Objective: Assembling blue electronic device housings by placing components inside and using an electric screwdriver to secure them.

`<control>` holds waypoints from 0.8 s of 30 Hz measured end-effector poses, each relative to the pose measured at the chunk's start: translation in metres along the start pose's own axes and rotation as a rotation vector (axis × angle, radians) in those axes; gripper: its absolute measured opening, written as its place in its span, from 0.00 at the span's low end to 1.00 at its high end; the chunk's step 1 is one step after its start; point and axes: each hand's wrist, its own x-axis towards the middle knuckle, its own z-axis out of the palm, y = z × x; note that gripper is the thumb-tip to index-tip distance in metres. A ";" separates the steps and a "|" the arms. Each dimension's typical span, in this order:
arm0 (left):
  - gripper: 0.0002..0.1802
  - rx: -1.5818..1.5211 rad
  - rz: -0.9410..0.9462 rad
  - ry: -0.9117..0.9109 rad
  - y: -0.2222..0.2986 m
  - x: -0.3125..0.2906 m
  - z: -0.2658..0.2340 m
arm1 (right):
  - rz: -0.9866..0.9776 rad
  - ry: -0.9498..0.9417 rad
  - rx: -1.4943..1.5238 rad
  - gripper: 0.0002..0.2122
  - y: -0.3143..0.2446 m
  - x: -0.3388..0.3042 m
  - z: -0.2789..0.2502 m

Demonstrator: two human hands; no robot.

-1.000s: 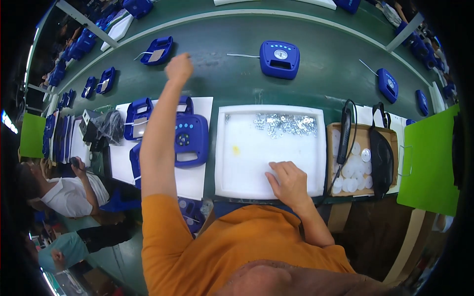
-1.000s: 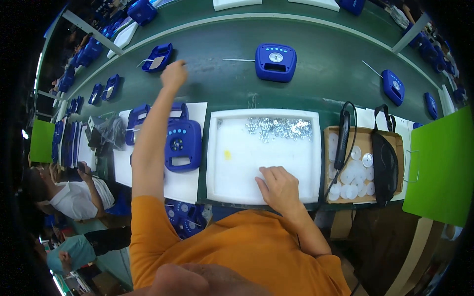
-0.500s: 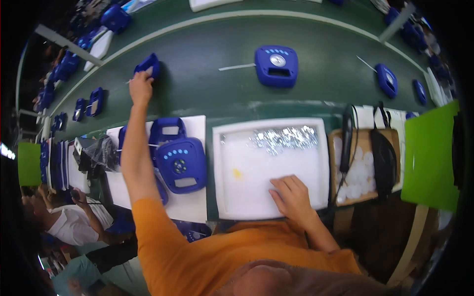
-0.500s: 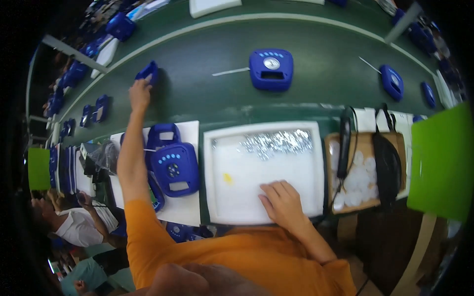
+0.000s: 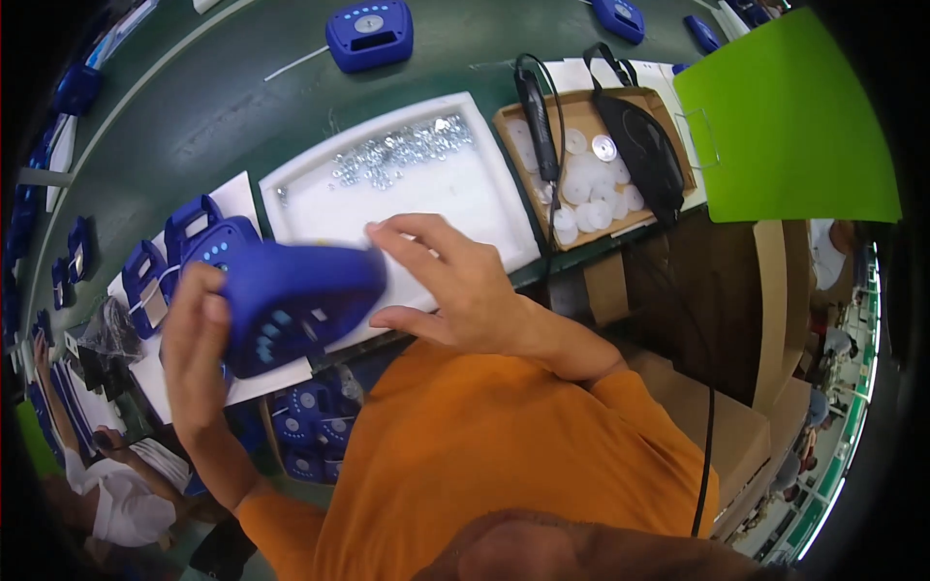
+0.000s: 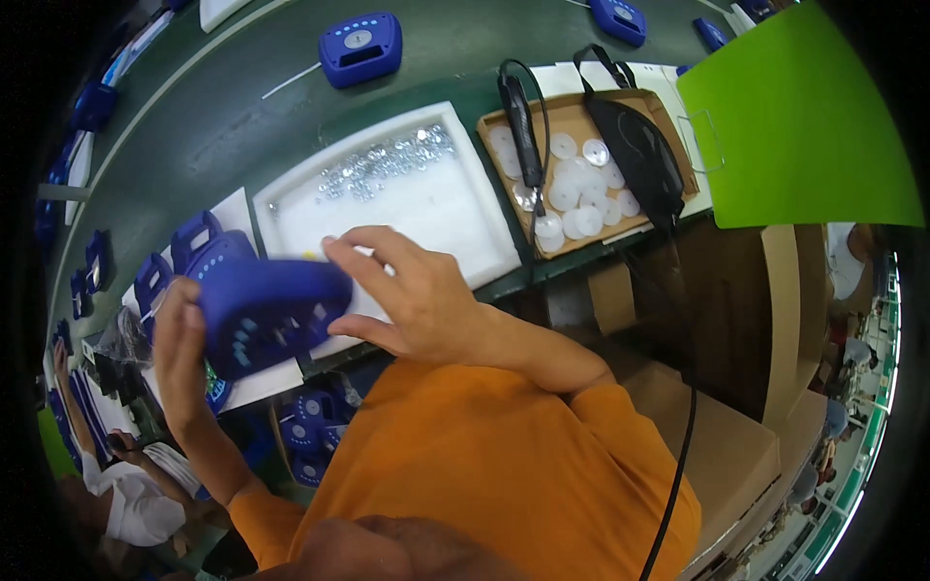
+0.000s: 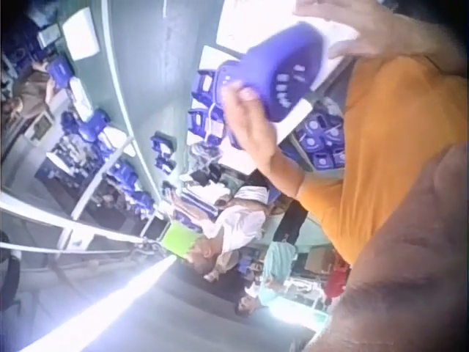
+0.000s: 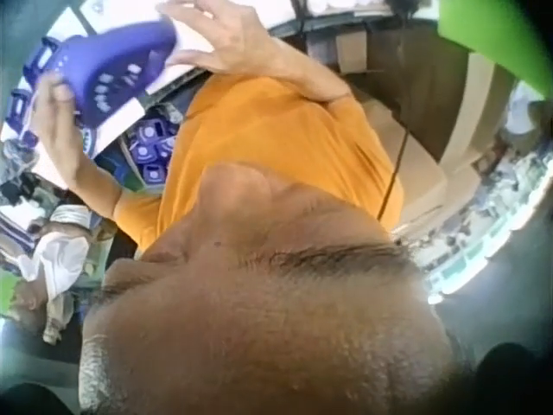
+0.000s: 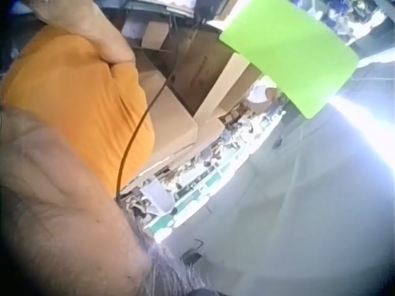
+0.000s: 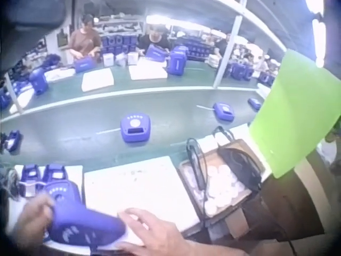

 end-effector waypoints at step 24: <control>0.08 0.195 0.383 -0.191 -0.075 0.000 0.164 | 0.506 0.336 0.376 0.25 0.126 0.005 -0.091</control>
